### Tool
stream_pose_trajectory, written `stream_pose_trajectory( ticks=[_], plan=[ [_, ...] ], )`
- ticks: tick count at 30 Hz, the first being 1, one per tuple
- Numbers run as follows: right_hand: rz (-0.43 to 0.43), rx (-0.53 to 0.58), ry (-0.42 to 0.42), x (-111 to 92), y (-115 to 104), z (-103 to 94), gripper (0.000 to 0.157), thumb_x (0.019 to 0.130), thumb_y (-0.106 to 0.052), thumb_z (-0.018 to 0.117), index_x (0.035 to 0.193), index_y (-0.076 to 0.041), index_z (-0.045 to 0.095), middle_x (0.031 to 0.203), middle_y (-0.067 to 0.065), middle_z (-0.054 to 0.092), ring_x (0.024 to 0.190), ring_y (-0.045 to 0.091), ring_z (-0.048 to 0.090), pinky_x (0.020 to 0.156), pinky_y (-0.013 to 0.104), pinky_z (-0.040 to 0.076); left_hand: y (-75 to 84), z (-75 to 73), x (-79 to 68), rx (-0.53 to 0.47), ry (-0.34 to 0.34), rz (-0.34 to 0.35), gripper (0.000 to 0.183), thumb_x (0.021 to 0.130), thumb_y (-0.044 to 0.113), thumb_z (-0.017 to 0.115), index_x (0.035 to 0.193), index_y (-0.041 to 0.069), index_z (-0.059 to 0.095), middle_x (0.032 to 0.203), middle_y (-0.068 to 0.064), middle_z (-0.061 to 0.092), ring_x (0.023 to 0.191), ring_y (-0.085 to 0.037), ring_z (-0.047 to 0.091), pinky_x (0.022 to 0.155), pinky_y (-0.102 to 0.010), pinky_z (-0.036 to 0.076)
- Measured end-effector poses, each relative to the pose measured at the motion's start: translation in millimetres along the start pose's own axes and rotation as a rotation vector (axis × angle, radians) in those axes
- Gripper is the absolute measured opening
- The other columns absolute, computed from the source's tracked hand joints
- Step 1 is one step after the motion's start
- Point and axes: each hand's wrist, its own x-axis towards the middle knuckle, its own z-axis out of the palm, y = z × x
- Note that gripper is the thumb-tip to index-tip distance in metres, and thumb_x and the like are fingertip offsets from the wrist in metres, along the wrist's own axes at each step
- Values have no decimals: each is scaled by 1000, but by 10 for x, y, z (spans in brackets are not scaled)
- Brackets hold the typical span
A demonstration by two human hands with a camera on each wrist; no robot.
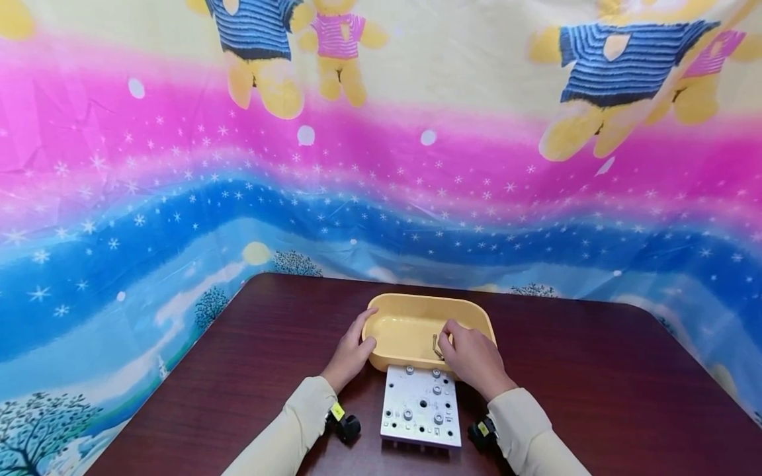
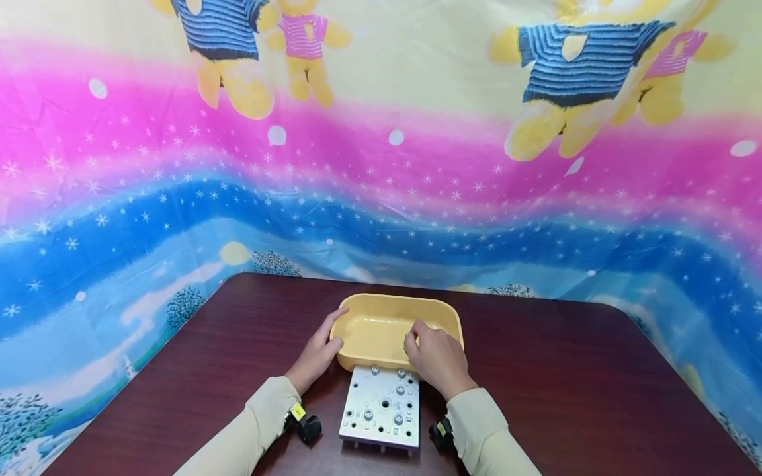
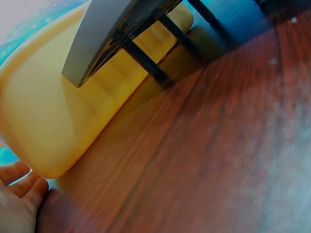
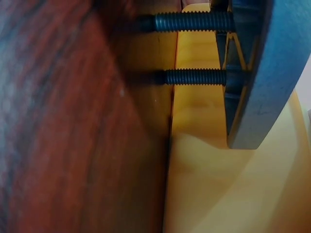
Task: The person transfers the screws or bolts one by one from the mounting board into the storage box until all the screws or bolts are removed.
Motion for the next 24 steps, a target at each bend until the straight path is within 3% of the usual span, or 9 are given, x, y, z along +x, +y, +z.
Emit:
stream_pose_trajectory(
  ticks=[16,24],
  plan=[
    [0,-16,1,1,-7,4,18,94,-26,50,79,-20,56,53,-4,44,48,15,40,54,32,35,0,7,0,16,12,21,62,86,9,46,147,21,39,151,-4,36,135,-22,36,103,-46,32],
    [-1,-19,-8,0,-3,-4,18,95,-27,50,80,-20,57,52,-4,43,48,15,41,54,32,35,3,11,4,10,13,3,62,87,9,47,147,23,40,151,0,36,135,-18,35,104,-43,32]
  ],
)
